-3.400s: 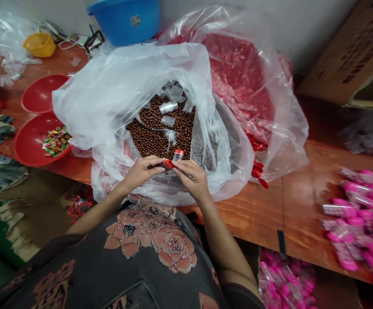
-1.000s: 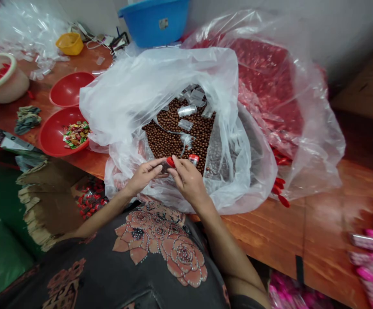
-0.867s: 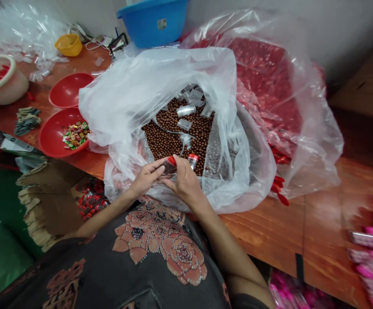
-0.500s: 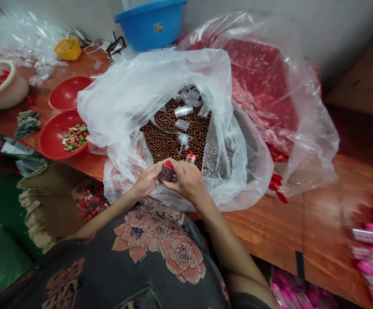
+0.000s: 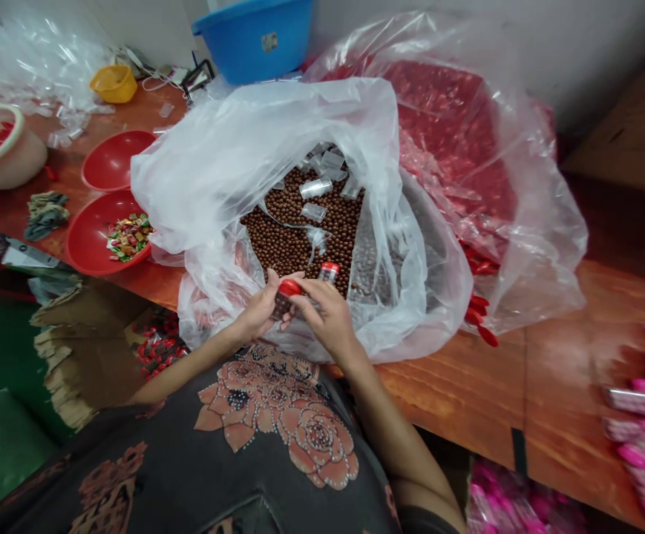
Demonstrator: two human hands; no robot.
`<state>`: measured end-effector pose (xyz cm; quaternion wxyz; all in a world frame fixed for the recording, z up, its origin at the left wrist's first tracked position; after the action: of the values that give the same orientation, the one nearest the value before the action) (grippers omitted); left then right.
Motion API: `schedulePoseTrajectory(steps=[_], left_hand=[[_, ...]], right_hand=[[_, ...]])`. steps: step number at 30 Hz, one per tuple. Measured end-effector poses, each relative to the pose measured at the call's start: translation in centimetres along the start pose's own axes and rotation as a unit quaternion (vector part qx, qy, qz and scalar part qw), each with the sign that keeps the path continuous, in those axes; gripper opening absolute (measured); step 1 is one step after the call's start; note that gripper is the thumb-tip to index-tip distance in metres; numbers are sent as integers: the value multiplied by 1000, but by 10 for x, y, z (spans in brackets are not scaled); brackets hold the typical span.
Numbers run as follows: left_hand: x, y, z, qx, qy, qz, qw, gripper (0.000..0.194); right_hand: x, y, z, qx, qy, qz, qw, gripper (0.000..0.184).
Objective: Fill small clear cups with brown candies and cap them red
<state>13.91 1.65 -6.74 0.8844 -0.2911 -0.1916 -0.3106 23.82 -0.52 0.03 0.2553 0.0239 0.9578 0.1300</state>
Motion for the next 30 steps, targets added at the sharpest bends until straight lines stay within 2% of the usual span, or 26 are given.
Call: schedulePoseTrajectory(steps=[2, 4, 5, 9, 14, 17, 20, 22, 25, 27, 29, 30], left_hand=[[0, 3, 0, -8, -13, 11, 1000, 72], [3, 5, 0, -20, -29, 4, 999, 67], [5, 6, 0, -29, -38, -3, 999, 63], [7, 9, -6, -52, -75, -10, 996, 53], [1, 6, -17, -38, -69, 3, 997, 48], [-3, 5, -19, -24, -23, 8, 999, 50], [-4, 17, -1, 29, 139, 9, 990, 51], [-1, 32, 16, 62, 318, 26, 946, 51], [10, 58, 33, 81, 547, 67, 831, 57], [21, 73, 33, 73, 630, 72, 770, 60], [29, 82, 28, 57, 671, 65, 736, 54], [32, 83, 28, 56, 680, 66, 728, 52]], right_hand=[[12, -1, -18, -64, -96, -51, 992, 54], [19, -2, -26, -93, -172, -72, 978, 74], [21, -3, -28, -102, -201, -76, 971, 78], [23, -2, -36, -150, -255, -62, 953, 72], [30, -7, -44, -228, -260, -33, 938, 69], [30, -12, -36, -212, -266, -22, 940, 71], [19, -14, -18, -140, -260, -41, 954, 75], [0, -16, -6, -91, -239, -35, 966, 78], [-47, -21, 10, -18, -192, 48, 980, 66], [-76, -28, 22, 26, -166, 117, 979, 51], [-94, -34, 30, 51, -150, 162, 974, 43], [-98, -36, 33, 56, -146, 175, 972, 41]])
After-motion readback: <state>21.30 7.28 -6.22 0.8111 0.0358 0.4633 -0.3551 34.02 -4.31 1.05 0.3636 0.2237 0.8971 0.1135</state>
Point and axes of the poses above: each hand's wrist, its own y-axis towards the middle knuckle, its own x-axis out of the palm, z = x × y, the point moved 10 cm from there along y, towards the middle knuckle, and after that the axes turned 6 degrees about -z, right-handed, at the moved point
